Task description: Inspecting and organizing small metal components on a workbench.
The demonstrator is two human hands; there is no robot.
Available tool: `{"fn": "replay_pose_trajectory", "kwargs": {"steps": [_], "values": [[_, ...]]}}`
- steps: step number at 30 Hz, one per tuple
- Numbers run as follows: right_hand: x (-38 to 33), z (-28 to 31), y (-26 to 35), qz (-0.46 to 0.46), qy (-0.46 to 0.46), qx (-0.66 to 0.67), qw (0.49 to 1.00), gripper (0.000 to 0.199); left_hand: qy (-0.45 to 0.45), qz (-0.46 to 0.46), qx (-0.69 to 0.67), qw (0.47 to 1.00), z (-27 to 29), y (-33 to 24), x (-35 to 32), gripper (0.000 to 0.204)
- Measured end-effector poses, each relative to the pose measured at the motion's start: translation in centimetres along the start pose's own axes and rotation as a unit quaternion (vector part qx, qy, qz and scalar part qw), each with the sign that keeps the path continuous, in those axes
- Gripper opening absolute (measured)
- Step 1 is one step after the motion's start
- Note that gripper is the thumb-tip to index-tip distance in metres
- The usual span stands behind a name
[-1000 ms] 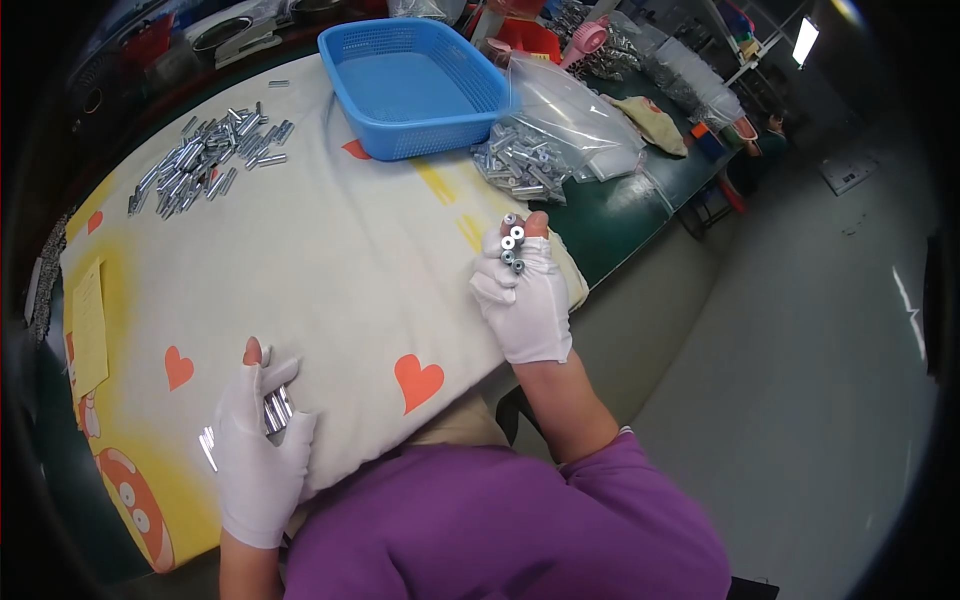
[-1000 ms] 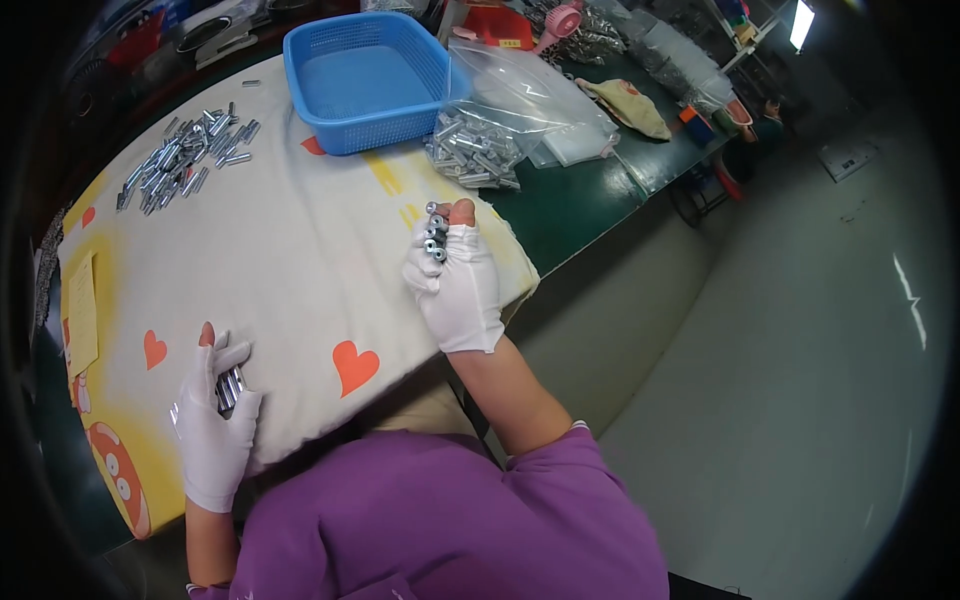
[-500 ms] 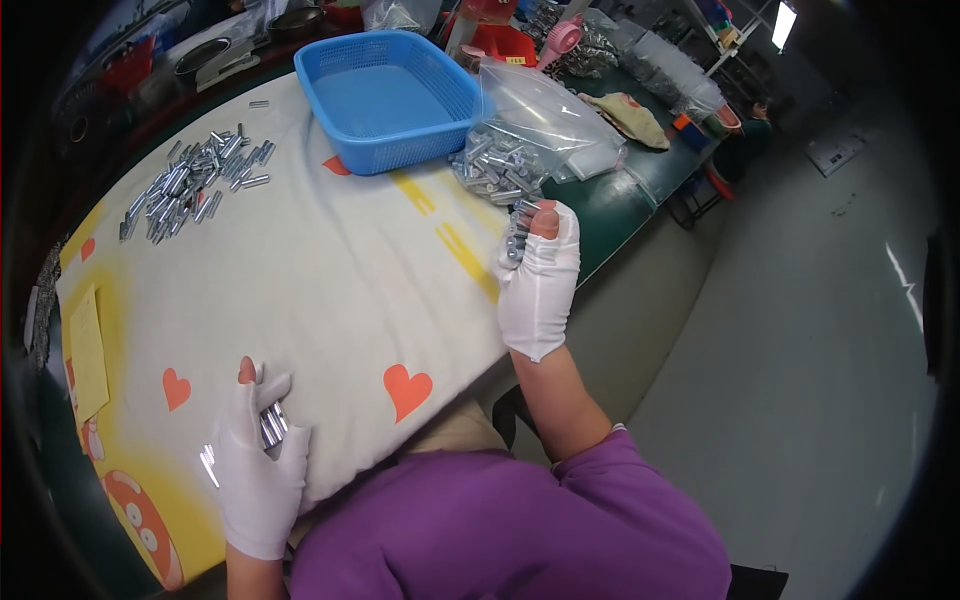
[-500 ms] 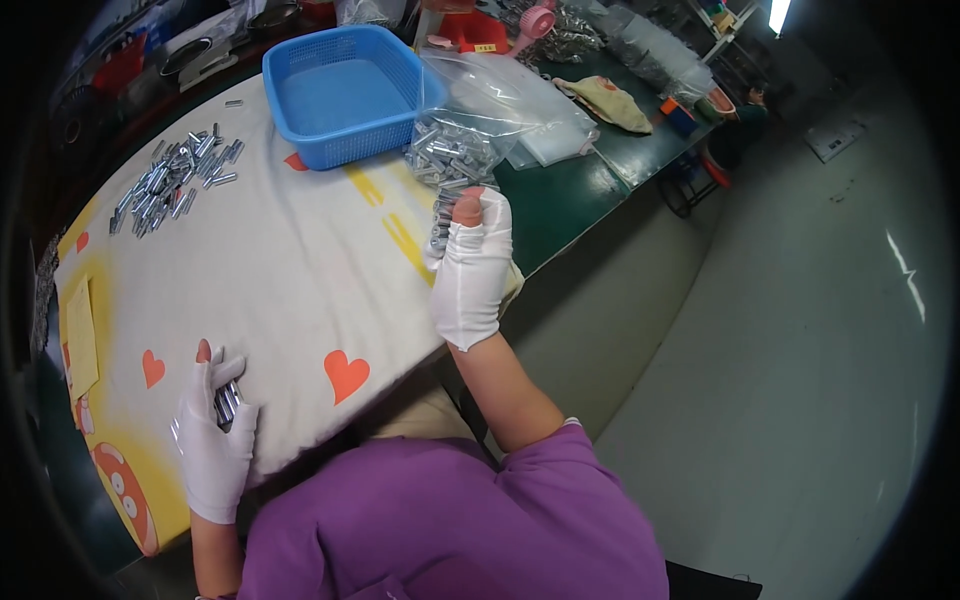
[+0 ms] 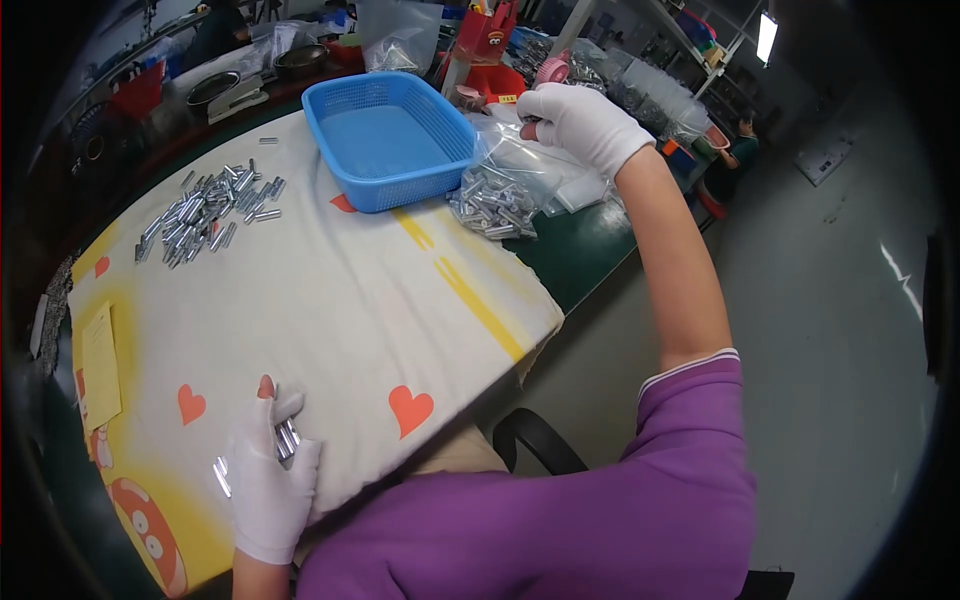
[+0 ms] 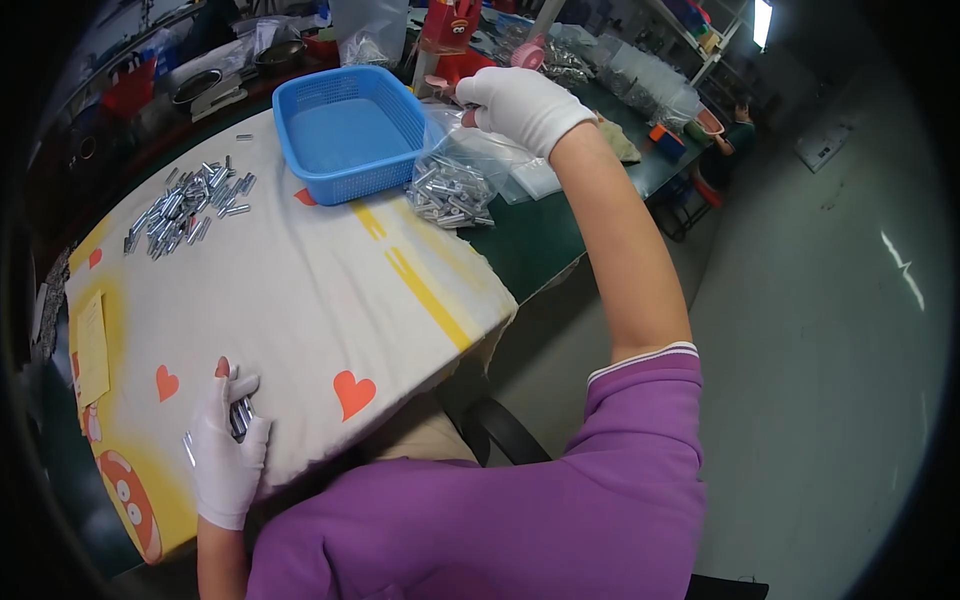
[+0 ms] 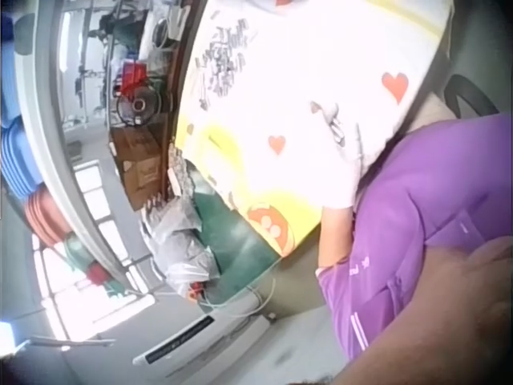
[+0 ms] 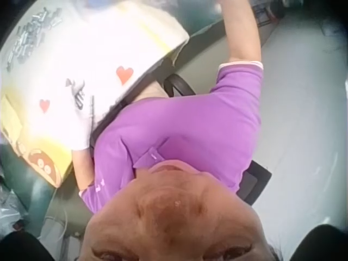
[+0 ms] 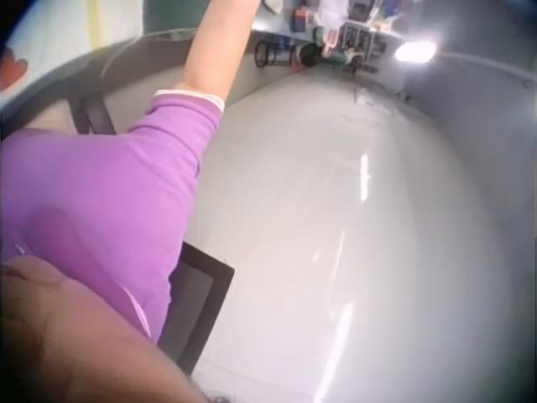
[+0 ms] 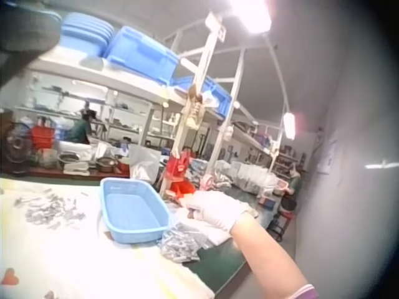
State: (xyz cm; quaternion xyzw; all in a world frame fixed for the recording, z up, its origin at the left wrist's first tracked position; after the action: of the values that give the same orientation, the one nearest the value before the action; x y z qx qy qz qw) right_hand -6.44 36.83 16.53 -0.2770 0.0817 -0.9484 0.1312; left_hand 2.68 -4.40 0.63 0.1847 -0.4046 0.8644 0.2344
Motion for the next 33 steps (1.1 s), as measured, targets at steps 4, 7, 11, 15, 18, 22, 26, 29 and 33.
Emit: {"fn": "replay_pose_trajectory", "kwargs": {"steps": [4, 7, 11, 15, 18, 22, 26, 29, 33], "values": [[0.4, 0.2, 0.8, -0.057, 0.179, -0.007, 0.982, 0.022, 0.012, 0.012, 0.014, 1.0, 0.1, -0.2, 0.3, 0.068], [0.4, 0.5, 0.5, -0.112, 0.26, -0.006, 0.959, 0.021, 0.02, 0.012, 0.014, 1.0, 0.0, 0.0, 0.2, 0.069], [0.4, 0.0, -0.6, -0.152, 0.197, -0.063, 0.967, 0.018, 0.001, -0.018, 0.017, 1.0, 0.0, 0.1, 0.0, 0.073], [0.9, -1.3, 0.5, -0.078, 0.266, -0.031, 0.96, 0.02, -0.002, -0.025, 0.025, 0.999, 0.0, 0.1, -0.1, 0.074], [0.9, -2.2, 1.5, -0.081, 0.196, 0.049, 0.976, 0.022, 0.003, -0.007, 0.03, 1.0, 0.2, 0.1, -0.2, 0.073], [-0.2, -2.7, 0.8, -0.125, 0.212, 0.037, 0.968, 0.027, 0.0, -0.005, 0.007, 1.0, 0.1, 0.2, -0.1, 0.072], [-1.4, -2.8, 0.2, -0.175, 0.171, 0.077, 0.967, 0.029, -0.002, -0.014, 0.012, 1.0, 0.0, 0.3, -0.1, 0.074], [-1.8, -0.9, 0.3, -0.198, 0.056, 0.059, 0.977, 0.048, -0.004, -0.015, 0.011, 1.0, 0.0, 0.3, -0.2, 0.075], [-3.3, -2.9, -0.8, -0.221, 0.112, 0.061, 0.967, 0.052, -0.008, -0.014, 0.021, 1.0, 0.1, 0.1, -0.1, 0.074]]}}
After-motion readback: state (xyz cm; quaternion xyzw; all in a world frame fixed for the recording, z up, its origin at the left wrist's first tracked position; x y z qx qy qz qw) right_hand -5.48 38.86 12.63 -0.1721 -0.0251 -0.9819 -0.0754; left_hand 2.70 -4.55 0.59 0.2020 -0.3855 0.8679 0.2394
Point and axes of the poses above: each hand's wrist, its own x-axis towards the middle knuckle, its own z-axis out of the back of the hand, y = z × x, the point moved 2 cm from there along x, towards the middle knuckle, and after that the axes turned 15 degrees about -y, right-handed, at the moved point
